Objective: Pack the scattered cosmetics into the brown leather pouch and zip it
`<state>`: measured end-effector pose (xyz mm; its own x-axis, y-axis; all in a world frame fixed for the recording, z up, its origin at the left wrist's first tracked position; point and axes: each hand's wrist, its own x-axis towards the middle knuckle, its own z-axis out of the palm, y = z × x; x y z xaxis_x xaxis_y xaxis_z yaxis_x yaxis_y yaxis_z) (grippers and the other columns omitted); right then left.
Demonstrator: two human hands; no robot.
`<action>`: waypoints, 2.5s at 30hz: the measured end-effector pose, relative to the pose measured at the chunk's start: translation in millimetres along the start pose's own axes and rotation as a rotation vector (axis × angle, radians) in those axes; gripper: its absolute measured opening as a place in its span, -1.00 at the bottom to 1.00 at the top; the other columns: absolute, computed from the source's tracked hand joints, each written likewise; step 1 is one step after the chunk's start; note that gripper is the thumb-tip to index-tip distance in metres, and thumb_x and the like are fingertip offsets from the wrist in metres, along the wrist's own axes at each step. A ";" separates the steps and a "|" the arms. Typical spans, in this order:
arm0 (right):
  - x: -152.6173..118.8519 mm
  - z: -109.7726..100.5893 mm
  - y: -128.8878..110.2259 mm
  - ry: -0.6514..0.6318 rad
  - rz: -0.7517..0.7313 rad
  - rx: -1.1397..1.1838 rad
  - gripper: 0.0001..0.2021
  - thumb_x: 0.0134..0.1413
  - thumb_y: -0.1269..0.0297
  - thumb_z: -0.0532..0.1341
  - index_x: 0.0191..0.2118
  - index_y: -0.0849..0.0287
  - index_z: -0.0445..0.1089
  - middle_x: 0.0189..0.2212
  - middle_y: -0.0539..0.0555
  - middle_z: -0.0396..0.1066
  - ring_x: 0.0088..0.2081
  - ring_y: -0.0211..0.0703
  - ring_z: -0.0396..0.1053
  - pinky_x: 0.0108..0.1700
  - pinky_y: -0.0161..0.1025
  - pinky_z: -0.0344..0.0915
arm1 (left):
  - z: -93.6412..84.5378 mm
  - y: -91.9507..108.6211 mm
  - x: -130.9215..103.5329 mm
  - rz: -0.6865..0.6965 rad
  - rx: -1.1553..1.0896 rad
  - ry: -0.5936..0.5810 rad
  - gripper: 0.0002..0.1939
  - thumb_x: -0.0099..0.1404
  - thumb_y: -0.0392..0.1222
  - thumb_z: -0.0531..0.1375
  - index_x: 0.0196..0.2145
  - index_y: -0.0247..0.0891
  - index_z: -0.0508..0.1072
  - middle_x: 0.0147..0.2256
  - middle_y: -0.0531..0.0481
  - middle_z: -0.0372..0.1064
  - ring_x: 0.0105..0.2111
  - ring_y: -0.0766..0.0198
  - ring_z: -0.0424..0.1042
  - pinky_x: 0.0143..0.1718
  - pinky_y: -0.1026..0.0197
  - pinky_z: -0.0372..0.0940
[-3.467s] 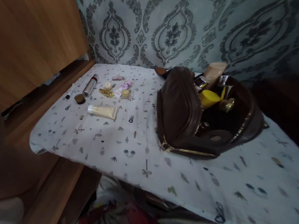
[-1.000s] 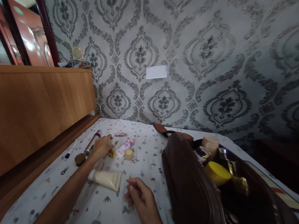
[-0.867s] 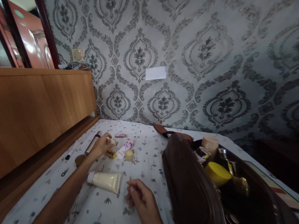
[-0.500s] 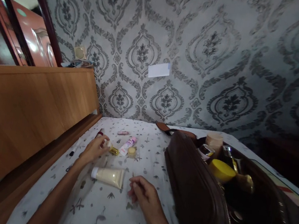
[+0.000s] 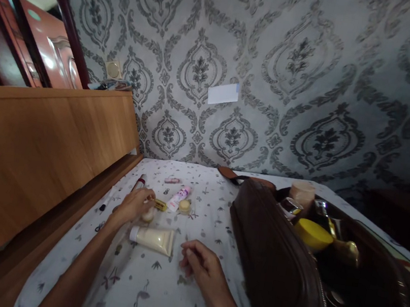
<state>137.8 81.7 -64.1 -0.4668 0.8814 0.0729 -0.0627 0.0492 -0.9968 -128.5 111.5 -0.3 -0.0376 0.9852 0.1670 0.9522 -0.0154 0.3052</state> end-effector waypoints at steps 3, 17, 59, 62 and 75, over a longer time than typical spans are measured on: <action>0.5 0.5 1.9 0.001 -0.004 0.012 -0.54 0.01 -0.17 0.20 -0.31 0.20 0.42 -0.54 0.06 0.43 -0.50 -0.17 0.34 -0.42 -0.24 0.25 | 7.8 4.3 13.5 0.043 0.021 -0.007 -0.71 0.24 -0.26 0.15 -0.09 -0.15 0.49 -0.07 -0.06 0.45 -0.01 0.09 0.35 0.02 0.15 0.19; -1.2 2.3 -4.1 0.052 0.052 0.178 -0.40 -0.08 -0.29 0.24 -0.18 0.20 0.39 -0.41 0.06 0.41 -0.43 -0.18 0.40 -0.45 -0.27 0.27 | 0.6 63.4 3.8 0.240 -0.048 -0.056 -0.70 0.33 -0.26 0.05 -0.02 -0.18 0.43 -0.12 -0.11 0.39 -0.10 0.08 0.37 -0.05 0.14 0.22; 1.1 -6.5 -15.0 0.181 0.119 0.643 -0.49 -0.19 -0.17 0.38 -0.39 0.14 0.21 -0.64 -0.12 0.30 -0.67 -0.42 0.11 -0.63 -0.41 -0.12 | 45.0 97.8 -56.6 0.142 -0.545 0.113 -0.68 0.40 0.06 -0.02 -0.25 -0.22 0.37 -0.51 0.11 0.25 -0.51 0.30 0.25 -0.46 0.26 0.09; 2.3 -7.1 -14.3 0.189 0.127 0.666 -0.49 -0.21 -0.16 0.39 -0.38 0.14 0.22 -0.64 -0.13 0.30 -0.67 -0.41 0.12 -0.63 -0.41 -0.12 | 46.0 98.9 -56.6 0.187 -0.632 0.044 -0.65 0.33 0.00 0.12 0.00 -0.19 0.28 -0.33 0.06 0.36 -0.40 0.29 0.33 -0.42 0.29 0.16; 1.6 -6.3 -16.1 0.184 0.153 0.679 -0.46 -0.28 -0.15 0.44 -0.37 0.16 0.27 -0.64 -0.08 0.35 -0.66 -0.40 0.16 -0.63 -0.41 -0.09 | 48.4 101.5 -53.3 0.081 -0.795 0.023 -0.58 0.39 0.13 0.01 -0.46 -0.24 0.25 -0.60 0.14 0.21 -0.58 0.37 0.22 -0.50 0.32 0.12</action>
<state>143.6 85.3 -48.1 -0.3614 0.9230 -0.1323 -0.5714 -0.3314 -0.7508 -15.1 65.6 -23.6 0.0077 0.9721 0.2342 0.4511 -0.2124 0.8668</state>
